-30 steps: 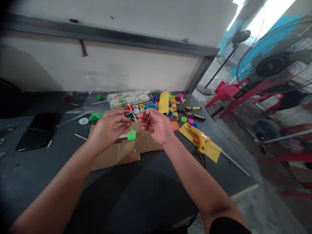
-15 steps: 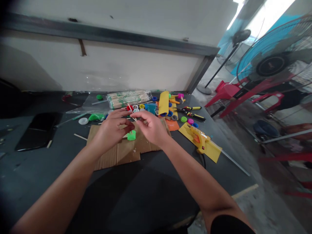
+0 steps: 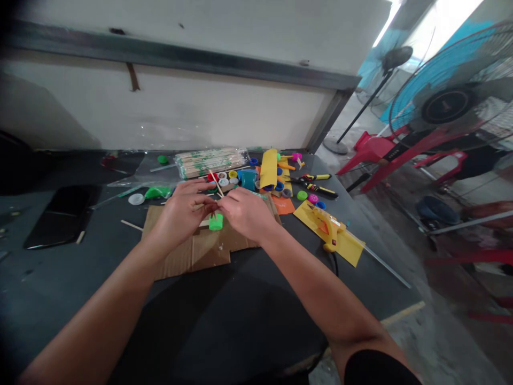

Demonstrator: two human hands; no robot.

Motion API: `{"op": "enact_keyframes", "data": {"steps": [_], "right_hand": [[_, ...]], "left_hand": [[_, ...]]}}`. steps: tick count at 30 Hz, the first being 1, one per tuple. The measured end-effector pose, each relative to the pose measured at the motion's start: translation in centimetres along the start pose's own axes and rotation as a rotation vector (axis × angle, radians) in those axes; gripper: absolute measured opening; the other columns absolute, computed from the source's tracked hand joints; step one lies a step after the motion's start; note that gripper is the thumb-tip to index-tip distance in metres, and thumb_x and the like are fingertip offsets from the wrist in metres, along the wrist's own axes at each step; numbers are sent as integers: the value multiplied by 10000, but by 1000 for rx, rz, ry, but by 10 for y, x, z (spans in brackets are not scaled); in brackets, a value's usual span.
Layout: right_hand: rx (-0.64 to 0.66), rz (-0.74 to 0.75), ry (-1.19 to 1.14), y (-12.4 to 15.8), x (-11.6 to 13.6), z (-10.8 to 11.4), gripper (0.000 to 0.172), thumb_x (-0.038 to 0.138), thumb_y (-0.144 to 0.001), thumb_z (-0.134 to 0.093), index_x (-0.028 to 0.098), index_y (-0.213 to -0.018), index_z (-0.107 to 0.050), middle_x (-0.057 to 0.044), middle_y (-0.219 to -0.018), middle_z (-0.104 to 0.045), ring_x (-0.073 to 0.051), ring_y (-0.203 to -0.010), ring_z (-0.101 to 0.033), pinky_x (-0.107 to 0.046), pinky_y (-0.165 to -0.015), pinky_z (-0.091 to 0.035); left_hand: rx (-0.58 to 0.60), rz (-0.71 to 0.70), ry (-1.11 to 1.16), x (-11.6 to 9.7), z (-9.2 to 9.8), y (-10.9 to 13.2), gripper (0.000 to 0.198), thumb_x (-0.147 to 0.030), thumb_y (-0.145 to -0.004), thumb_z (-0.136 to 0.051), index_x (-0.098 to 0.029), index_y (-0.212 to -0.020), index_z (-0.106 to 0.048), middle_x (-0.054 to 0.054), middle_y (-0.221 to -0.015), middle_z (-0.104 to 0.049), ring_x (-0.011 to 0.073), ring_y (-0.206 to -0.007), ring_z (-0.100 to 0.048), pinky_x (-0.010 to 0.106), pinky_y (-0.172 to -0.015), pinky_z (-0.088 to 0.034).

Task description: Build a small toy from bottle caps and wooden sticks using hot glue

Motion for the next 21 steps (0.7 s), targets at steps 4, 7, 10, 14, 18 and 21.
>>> {"op": "enact_keyframes", "data": {"steps": [4,7,10,14,18,21], "right_hand": [[-98,-5,-7,1,3,8,252,214,-952,-447,169,-855,-675,-89,-807,-648,-211,-823,-557,-344,-776,-428],[-144,-72,-89,1,-3,12,208,182,-913,-472,196,-801,-648,-58,-767,-629,-193,-785,-556,-321,-748,-427],[-200,-184,-156,4,-19,15,169,178,-872,-513,206,-754,-632,-33,-733,-617,-174,-731,-553,-298,-706,-420],[-296,-364,-224,15,-56,23,132,189,-831,-564,207,-735,-653,-16,-724,-648,-161,-684,-573,-282,-663,-418],[-398,-518,-236,32,-90,45,122,243,-830,-600,209,-738,-674,-9,-742,-695,-166,-698,-617,-282,-668,-427],[-361,-552,-212,44,-93,56,179,301,-871,-569,197,-777,-680,-15,-709,-692,-160,-665,-618,-278,-658,-423]], "left_hand": [[4,6,-7,-4,2,-1,129,-189,-843,-638,-211,-734,-701,87,-1108,-704,281,-1151,-570,537,-1008,-436],[11,-11,4,-10,4,-2,157,-158,-837,-622,-199,-699,-683,83,-1137,-696,282,-1171,-548,536,-1030,-409],[24,-18,7,-13,5,-2,170,-156,-833,-618,-204,-679,-674,57,-1164,-685,289,-1210,-507,553,-1046,-383],[13,-1,8,-9,8,-1,158,-189,-833,-646,-223,-681,-678,52,-1171,-679,292,-1210,-500,542,-1044,-390],[-20,52,16,-1,11,0,133,-240,-810,-688,-232,-677,-680,43,-1177,-669,298,-1229,-483,540,-1032,-405],[9,85,-3,1,11,-1,87,-298,-766,-740,-226,-800,-703,70,-1228,-643,319,-1233,-485,562,-1025,-398]]}}
Point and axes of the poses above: each hand's wrist, its own y-axis away from the middle knuckle, its own z-axis out of the back of the hand, x = y × z, the point moved 10 cm from there along -y, towards the middle knuckle
